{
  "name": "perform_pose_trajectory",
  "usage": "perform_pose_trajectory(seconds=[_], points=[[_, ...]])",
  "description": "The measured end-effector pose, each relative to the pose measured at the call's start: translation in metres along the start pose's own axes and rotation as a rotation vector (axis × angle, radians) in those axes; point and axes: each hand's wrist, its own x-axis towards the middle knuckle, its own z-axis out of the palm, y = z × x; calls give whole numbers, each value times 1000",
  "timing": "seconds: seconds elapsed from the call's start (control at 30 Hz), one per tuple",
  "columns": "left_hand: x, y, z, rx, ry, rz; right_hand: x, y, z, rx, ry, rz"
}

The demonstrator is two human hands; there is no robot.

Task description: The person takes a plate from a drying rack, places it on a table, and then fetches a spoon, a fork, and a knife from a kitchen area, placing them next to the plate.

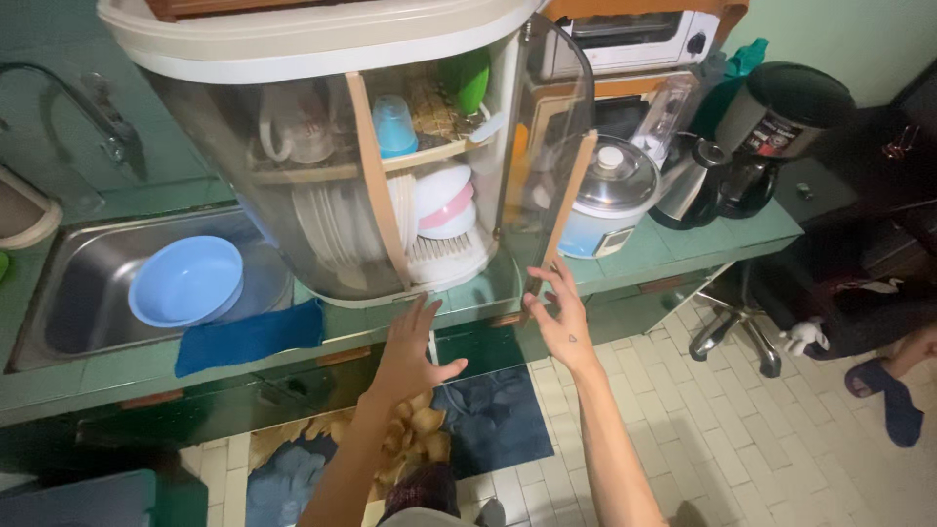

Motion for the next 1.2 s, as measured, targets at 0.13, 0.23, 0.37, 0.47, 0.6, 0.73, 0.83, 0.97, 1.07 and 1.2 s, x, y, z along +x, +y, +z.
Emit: perform_pose_trajectory(seconds=[0.13,0.23,0.37,0.47,0.6,0.73,0.83,0.97,1.07,1.2], points=[[7,1,3,12,-5,2,-10,5,-6,-27,43,9],[14,-4,2,60,-22,-54,-28,16,5,-269,282,-44],[24,-14,-1,14,35,-23,-12,38,53,-16,237,106],[20,-23,-12,-7,53,-53,28,62,97,59,-16,-4],[16,-32,-30,8,59,-147,118,109,171,59,-132,44],[3,-47,-47,-8,167,-70,189,148,235,78,-122,41],[-5,-59,-57,-26,171,-157,213,164,258,183,-149,129],[-11,-73,-64,37,193,-214,224,182,265,214,-255,252],[-15,-80,-63,67,244,-151,223,185,267,275,-361,298],[-17,-80,-66,60,211,-181,217,167,266,423,-332,195]])
